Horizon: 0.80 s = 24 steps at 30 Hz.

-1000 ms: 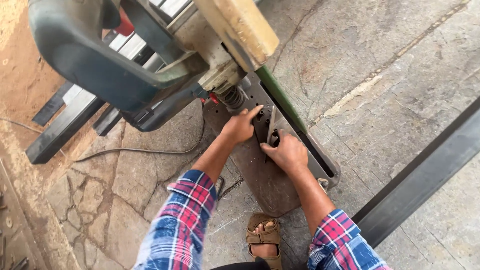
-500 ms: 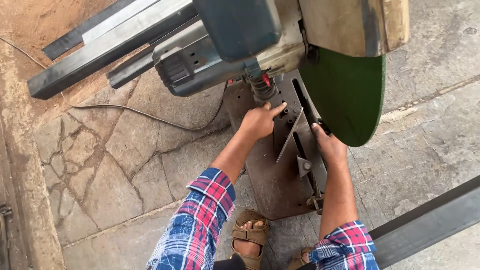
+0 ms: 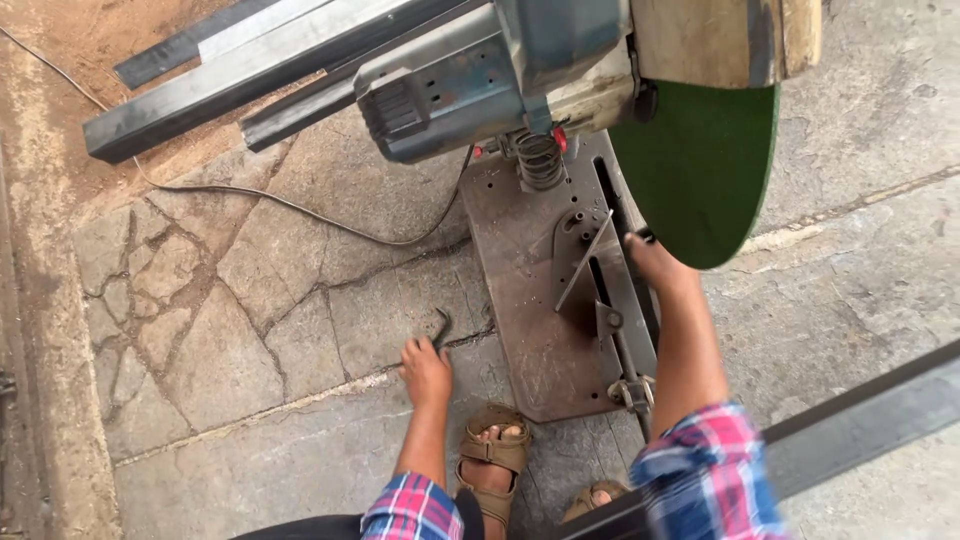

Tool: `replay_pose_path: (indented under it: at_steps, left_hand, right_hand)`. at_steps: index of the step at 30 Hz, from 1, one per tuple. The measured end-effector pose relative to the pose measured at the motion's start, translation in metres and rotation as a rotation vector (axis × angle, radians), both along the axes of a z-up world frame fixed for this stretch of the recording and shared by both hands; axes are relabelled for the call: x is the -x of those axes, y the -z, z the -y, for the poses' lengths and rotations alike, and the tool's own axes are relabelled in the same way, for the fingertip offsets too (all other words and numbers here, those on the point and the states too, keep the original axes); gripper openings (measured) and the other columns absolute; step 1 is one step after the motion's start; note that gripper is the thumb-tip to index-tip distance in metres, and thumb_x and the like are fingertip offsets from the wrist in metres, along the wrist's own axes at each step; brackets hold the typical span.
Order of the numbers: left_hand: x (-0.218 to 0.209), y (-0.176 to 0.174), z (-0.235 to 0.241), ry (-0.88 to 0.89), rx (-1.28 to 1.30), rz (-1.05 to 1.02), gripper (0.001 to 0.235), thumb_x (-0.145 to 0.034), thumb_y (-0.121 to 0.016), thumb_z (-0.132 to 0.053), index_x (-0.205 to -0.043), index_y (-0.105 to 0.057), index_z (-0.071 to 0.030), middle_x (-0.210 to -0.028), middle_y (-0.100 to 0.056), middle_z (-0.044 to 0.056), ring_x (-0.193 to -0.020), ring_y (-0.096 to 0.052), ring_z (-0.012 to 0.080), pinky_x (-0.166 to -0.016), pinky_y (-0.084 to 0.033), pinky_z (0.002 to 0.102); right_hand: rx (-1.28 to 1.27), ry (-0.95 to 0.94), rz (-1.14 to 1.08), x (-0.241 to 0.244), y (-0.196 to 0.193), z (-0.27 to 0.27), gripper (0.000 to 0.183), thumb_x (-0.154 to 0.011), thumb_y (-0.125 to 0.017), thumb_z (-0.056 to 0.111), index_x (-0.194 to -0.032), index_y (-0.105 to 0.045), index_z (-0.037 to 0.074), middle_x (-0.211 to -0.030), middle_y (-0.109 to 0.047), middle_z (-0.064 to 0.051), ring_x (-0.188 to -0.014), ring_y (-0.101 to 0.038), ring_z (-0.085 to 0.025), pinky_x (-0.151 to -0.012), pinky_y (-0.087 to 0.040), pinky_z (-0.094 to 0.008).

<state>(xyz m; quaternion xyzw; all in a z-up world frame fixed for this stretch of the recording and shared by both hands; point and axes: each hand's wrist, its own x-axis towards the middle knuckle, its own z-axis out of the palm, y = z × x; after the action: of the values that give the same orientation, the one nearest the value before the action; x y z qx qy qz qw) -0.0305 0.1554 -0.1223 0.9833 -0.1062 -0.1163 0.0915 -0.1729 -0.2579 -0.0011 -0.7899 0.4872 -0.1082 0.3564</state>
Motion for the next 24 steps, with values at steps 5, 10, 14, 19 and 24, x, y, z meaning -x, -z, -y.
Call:
replay_pose_path:
  at_steps: [5,10,14,19,24]
  left_hand:
    - [-0.018,0.034,-0.003,0.077,0.010,-0.029,0.033,-0.093,-0.073,-0.023,-0.119,-0.066,-0.003,-0.117,-0.070,0.018,-0.111,-0.067,0.0370,-0.093,-0.054,0.053]
    - [0.011,-0.123,0.086,-0.073,0.664,-0.211,0.029,-0.087,-0.073,-0.019,-0.109,-0.070,-0.001,-0.102,-0.073,0.016,-0.089,-0.072,0.0293,-0.079,-0.059,0.042]
    - [0.069,-0.221,0.150,0.403,0.988,-0.260,0.040,-0.087,-0.080,-0.029,-0.114,-0.071,-0.001,-0.105,-0.074,0.013,-0.098,-0.071,0.0258,-0.086,-0.058,0.040]
    - [0.085,-0.158,0.153,0.402,0.866,-0.208,0.056,-0.090,-0.078,-0.042,-0.129,-0.062,-0.005,-0.130,-0.063,0.018,-0.126,-0.058,0.0303,-0.107,-0.050,0.044]
    - [0.079,-0.084,0.165,0.528,0.672,0.111,0.088,-0.088,-0.071,-0.050,-0.148,-0.044,0.009,-0.159,-0.040,0.028,-0.153,-0.026,0.0356,-0.125,-0.018,0.052]
  right_hand:
    - [0.637,-0.576,-0.287,0.027,-0.019,0.032,0.034,-0.079,-0.074,0.015,-0.111,-0.074,0.005,-0.108,-0.073,-0.019,-0.102,-0.069,-0.039,-0.095,-0.054,-0.047]
    - [-0.006,-0.831,-0.660,0.037,-0.092,-0.002,0.041,-0.090,-0.071,0.041,-0.116,-0.072,0.010,-0.106,-0.075,-0.014,-0.103,-0.072,-0.031,-0.096,-0.058,-0.045]
    - [-0.710,-0.711,-0.097,0.046,-0.100,-0.042,0.073,-0.092,-0.072,0.039,-0.153,-0.035,0.024,-0.121,-0.070,-0.001,-0.110,-0.068,-0.019,-0.097,-0.054,-0.043]
    - [-0.937,-0.403,0.151,0.084,-0.065,-0.020,0.044,-0.101,-0.063,0.034,-0.131,-0.062,0.002,-0.106,-0.064,-0.012,-0.099,-0.061,-0.023,-0.088,-0.052,-0.044]
    - [-0.576,-0.239,-0.397,0.060,-0.074,0.023,0.044,-0.106,-0.058,0.033,-0.139,-0.058,0.004,-0.114,-0.066,-0.022,-0.106,-0.065,-0.046,-0.093,-0.055,-0.058]
